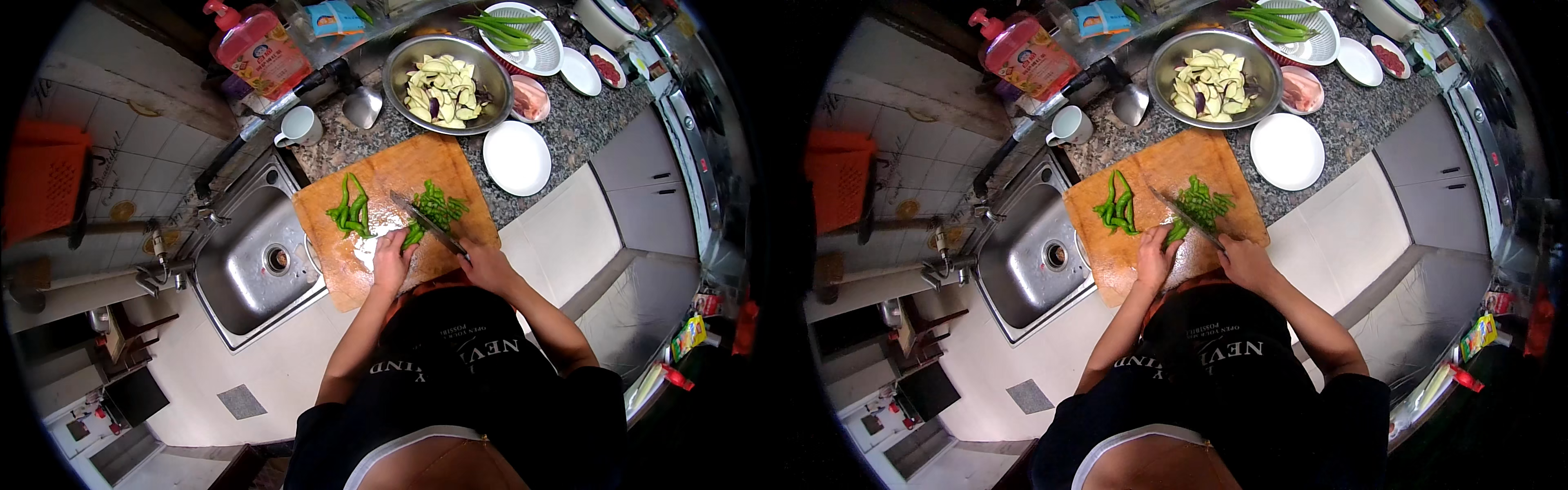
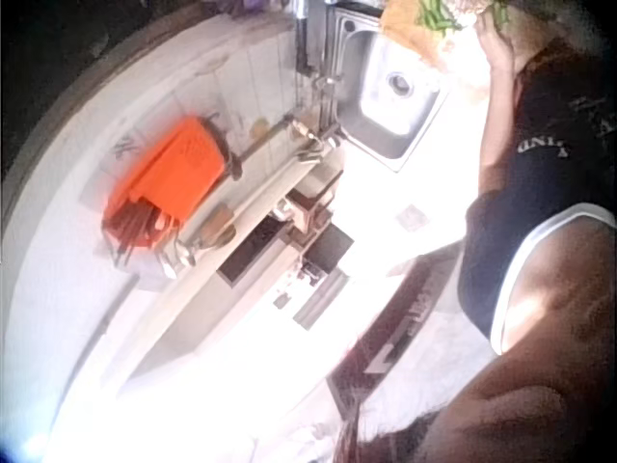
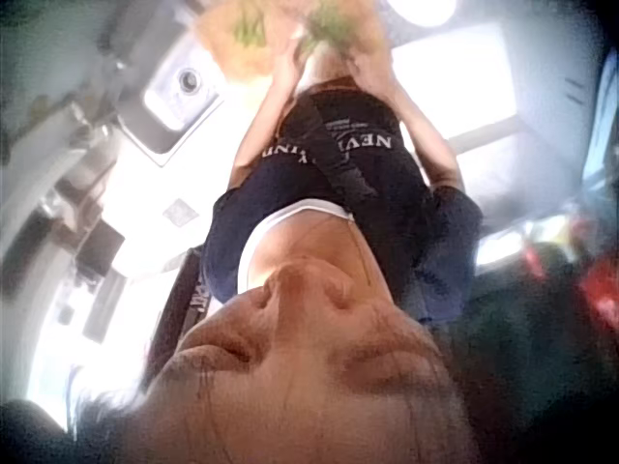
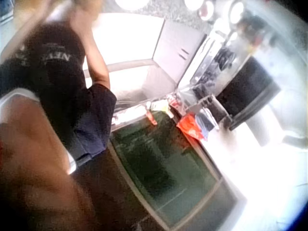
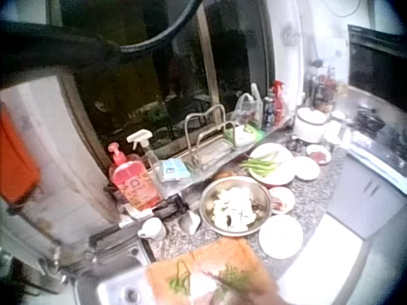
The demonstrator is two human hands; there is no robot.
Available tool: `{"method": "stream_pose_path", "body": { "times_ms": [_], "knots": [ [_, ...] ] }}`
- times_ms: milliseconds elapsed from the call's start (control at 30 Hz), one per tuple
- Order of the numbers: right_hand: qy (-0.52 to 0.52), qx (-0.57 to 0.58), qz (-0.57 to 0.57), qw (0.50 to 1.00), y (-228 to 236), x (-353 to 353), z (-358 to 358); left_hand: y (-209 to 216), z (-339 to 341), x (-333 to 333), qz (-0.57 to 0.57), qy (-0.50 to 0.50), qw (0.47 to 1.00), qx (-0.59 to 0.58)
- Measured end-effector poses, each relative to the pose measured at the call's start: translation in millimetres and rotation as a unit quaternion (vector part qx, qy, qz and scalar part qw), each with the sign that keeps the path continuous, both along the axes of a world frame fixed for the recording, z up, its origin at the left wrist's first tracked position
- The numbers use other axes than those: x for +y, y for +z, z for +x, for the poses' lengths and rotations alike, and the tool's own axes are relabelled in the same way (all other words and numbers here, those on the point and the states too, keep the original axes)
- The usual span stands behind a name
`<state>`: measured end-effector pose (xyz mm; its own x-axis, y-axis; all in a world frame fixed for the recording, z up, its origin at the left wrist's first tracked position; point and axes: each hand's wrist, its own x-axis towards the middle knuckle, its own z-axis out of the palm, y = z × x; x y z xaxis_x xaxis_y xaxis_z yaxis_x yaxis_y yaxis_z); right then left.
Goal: The person chops green peppers on a wooden cutting board with a cleaver and moves the chopped pieces into a small bowl.
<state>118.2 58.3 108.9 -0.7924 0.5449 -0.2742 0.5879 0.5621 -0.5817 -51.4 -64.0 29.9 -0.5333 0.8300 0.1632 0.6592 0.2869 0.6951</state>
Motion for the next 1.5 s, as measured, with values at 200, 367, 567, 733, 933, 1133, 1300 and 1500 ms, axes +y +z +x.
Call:
{"method": "stream_pose_path", "body": {
  "times_ms": [200, 367, 567, 733, 933, 1133, 1300, 1500],
  "knots": [
    [0.023, -0.013, 0.012, 1.0, 12.5, -5.3, -0.1, -3.4, 3.5, 0.1, -0.043, 0.025, 0.999, -0.001],
    [0.011, -0.069, 0.022, 0.997, 6.1, -11.4, -5.9, -7.3, 3.6, 1.0, -0.018, 0.029, 0.999, 0.011],
    [0.024, -0.029, 0.01, 0.999, -7.0, -7.4, -17.7, -16.3, -3.5, -2.3, -0.002, 0.018, 1.0, -0.017],
    [0.01, -0.044, 0.019, 0.999, -23.3, -5.1, -37.3, -21.4, -5.1, 2.1, 0.022, 0.016, 0.999, -0.032],
    [0.047, -0.117, 0.007, 0.992, 16.5, -2.3, -21.1, -15.4, -6.4, 3.8, 0.037, 0.022, 0.998, -0.034],
    [0.043, -0.125, 0.023, 0.991, -13.2, -16.9, -19.3, -13.0, -6.5, 1.8, 0.029, 0.023, 0.998, -0.044],
    [0.029, -0.07, 0.042, 0.996, -22.4, -11.0, -51.7, -22.9, -7.9, 2.8, 0.032, 0.016, 0.998, -0.05],
    [0.049, -0.138, 0.021, 0.989, 16.8, -19.5, -23.6, -20.2, -16.0, 5.9, 0.056, -0.015, 0.998, -0.022]
  ]
}}
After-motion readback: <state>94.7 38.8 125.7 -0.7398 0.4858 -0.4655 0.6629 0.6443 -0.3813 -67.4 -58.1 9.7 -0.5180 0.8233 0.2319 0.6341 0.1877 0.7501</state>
